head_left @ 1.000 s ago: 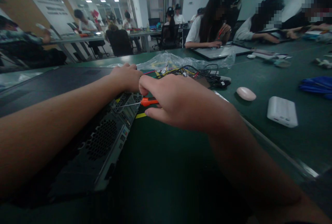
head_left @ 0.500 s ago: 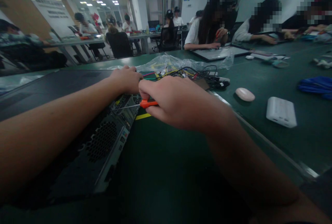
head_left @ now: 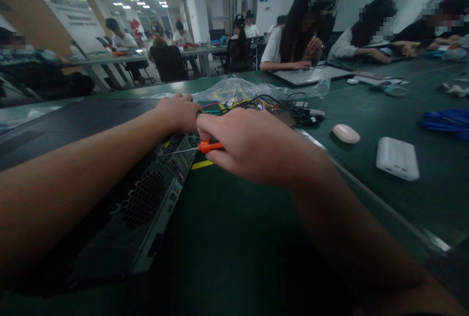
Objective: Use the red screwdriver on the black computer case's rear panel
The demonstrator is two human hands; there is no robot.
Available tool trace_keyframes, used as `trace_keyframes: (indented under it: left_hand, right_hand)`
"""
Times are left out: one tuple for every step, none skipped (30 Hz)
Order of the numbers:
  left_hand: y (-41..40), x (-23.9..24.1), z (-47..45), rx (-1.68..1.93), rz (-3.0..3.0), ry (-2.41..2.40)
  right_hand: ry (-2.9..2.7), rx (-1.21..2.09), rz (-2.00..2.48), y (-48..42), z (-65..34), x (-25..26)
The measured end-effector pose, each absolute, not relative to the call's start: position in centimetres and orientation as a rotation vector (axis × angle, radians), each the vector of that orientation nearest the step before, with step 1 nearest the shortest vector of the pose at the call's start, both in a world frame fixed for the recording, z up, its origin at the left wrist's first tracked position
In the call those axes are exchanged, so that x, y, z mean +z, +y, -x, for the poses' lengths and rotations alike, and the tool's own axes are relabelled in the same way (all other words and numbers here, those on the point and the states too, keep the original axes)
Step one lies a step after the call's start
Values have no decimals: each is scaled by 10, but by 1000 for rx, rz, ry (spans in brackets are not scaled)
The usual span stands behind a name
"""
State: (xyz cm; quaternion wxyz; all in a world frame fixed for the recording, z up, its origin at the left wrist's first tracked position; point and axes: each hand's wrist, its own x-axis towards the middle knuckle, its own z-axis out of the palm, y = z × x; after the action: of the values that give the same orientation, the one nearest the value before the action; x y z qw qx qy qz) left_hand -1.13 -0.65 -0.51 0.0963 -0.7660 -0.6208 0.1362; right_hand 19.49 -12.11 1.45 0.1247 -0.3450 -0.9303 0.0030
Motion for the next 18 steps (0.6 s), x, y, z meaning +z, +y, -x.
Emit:
trace_keyframes:
  left_hand:
    - [-6, -5, 11, 390, 2276, -1844]
    - [-6, -5, 12, 370, 2285, -1846]
    - [-6, -5, 12, 352, 2293, -1847]
    - [-6, -5, 12, 342, 2300, -1845]
    - [-6, -5, 12, 338, 2303, -1845]
    - [-6, -5, 12, 342, 2303, -1846]
    - [-6, -4, 12, 350, 2301, -1849]
    - [-6, -4, 12, 361, 2300, -1853]
    - [-7, -3, 11, 372, 2296, -1857]
    - [-8, -3, 10, 379, 2288, -1860]
    - [-8, -3, 10, 382, 2277, -1861]
    - [-9, -3, 10, 381, 2267, -1860]
    - [-9, -4, 9, 380, 2258, -1858]
    - [-9, -5, 9, 377, 2252, -1856]
    - [-9, -6, 10, 373, 2248, -1851]
    - [-8, -7, 10, 372, 2247, -1842]
    - [-7, -8, 11, 373, 2248, -1831]
    - [-6, -9, 11, 374, 2246, -1820]
  right_hand:
    - [-2713, 19, 1010, -122, -195, 15]
    - [-2717, 28, 1016, -122, -196, 16]
    - [-2717, 31, 1021, -122, -196, 16]
    - [-2719, 33, 1023, -123, -196, 17]
    - [-2720, 34, 1025, -123, -196, 17]
    - [-2723, 33, 1028, -123, -196, 17]
    - [-2726, 30, 1029, -123, -196, 16]
    - [-2730, 26, 1030, -123, -195, 16]
    - [-2732, 20, 1030, -122, -195, 16]
    - [-2736, 13, 1034, -123, -195, 16]
    - [-2739, 6, 1041, -123, -194, 16]
    - [-2747, 1, 1050, -123, -194, 17]
    - [-2755, -5, 1063, -123, -194, 17]
    - [-2762, -9, 1074, -124, -194, 18]
    - [-2768, -15, 1079, -124, -194, 18]
    - [-2773, -18, 1079, -125, -194, 18]
    - [-2778, -21, 1073, -125, -194, 18]
    - [-2781, -24, 1066, -125, -193, 18]
